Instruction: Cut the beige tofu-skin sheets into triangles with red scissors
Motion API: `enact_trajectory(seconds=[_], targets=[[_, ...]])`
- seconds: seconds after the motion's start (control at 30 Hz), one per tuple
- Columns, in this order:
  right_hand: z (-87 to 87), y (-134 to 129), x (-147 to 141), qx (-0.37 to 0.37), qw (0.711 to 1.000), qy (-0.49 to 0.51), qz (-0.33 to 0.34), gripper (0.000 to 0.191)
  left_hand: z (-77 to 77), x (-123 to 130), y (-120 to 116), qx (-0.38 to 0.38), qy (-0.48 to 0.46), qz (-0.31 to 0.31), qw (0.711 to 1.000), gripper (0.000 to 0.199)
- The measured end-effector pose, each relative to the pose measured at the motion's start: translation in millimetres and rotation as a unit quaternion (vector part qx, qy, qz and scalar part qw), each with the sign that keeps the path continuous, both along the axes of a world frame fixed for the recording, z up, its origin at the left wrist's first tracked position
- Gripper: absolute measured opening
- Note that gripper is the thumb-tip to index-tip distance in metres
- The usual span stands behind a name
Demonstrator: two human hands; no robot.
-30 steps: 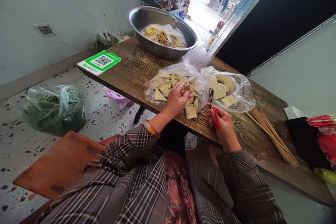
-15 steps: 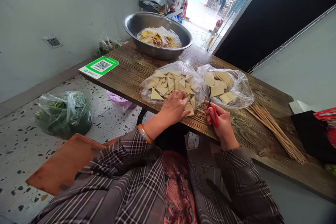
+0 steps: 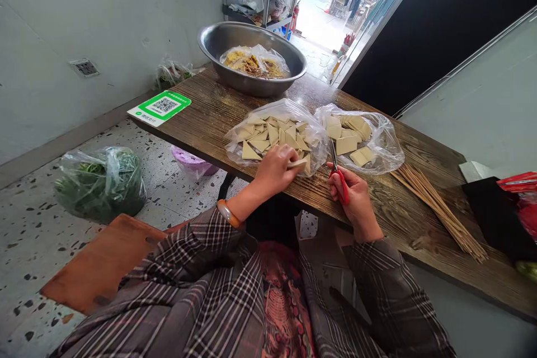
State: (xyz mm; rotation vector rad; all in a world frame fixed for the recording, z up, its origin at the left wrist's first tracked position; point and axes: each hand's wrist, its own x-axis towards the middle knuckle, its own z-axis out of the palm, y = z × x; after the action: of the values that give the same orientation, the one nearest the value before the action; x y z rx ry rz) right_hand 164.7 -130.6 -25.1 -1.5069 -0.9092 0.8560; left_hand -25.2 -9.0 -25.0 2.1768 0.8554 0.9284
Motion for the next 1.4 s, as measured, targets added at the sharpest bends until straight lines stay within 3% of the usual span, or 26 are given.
enact_trajectory(seconds=[0.07, 0.1, 0.2, 0.27, 0.4, 0.57, 0.77, 0.93, 1.4], targets=[[6.2, -2.4, -3.3, -0.006, 1.0, -0.021, 0.012, 0.058, -1.7, 0.6, 6.2, -0.12, -0.119, 0.014, 0.985, 0.018], [9.3, -3.4, -5.0, -0.011, 0.999, -0.035, 0.019, 0.059, -1.9, 1.1, 8.9, -0.192, -0.178, 0.007, 0.965, 0.021], [16.4, -4.9, -9.1, -0.033, 0.995, -0.076, 0.049, 0.062, -0.1, 4.1, 13.7, -0.372, -0.306, -0.033, 0.875, 0.031], [18.0, -4.5, -9.8, -0.038, 0.992, -0.1, 0.067, 0.061, 1.3, 6.9, 14.7, -0.43, -0.35, -0.049, 0.831, 0.035], [17.6, -1.7, -7.3, -0.044, 0.986, -0.139, 0.08, 0.058, -1.3, 12.0, 16.0, -0.464, -0.398, -0.051, 0.789, 0.032], [22.4, 3.6, -4.2, -0.064, 0.982, -0.144, 0.107, 0.057, -8.2, 12.9, 18.4, -0.477, -0.419, -0.063, 0.77, 0.035], [28.9, 12.4, -10.0, -0.097, 0.981, -0.11, 0.129, 0.059, -6.2, 11.1, 17.2, -0.491, -0.417, -0.063, 0.762, 0.036], [28.1, 20.0, -17.0, -0.112, 0.983, -0.087, 0.118, 0.067, -7.1, 11.0, 17.3, -0.496, -0.417, -0.07, 0.759, 0.035], [30.6, 25.7, -23.5, -0.128, 0.984, -0.05, 0.111, 0.067, -8.3, 10.2, 17.1, -0.506, -0.429, -0.078, 0.745, 0.035]])
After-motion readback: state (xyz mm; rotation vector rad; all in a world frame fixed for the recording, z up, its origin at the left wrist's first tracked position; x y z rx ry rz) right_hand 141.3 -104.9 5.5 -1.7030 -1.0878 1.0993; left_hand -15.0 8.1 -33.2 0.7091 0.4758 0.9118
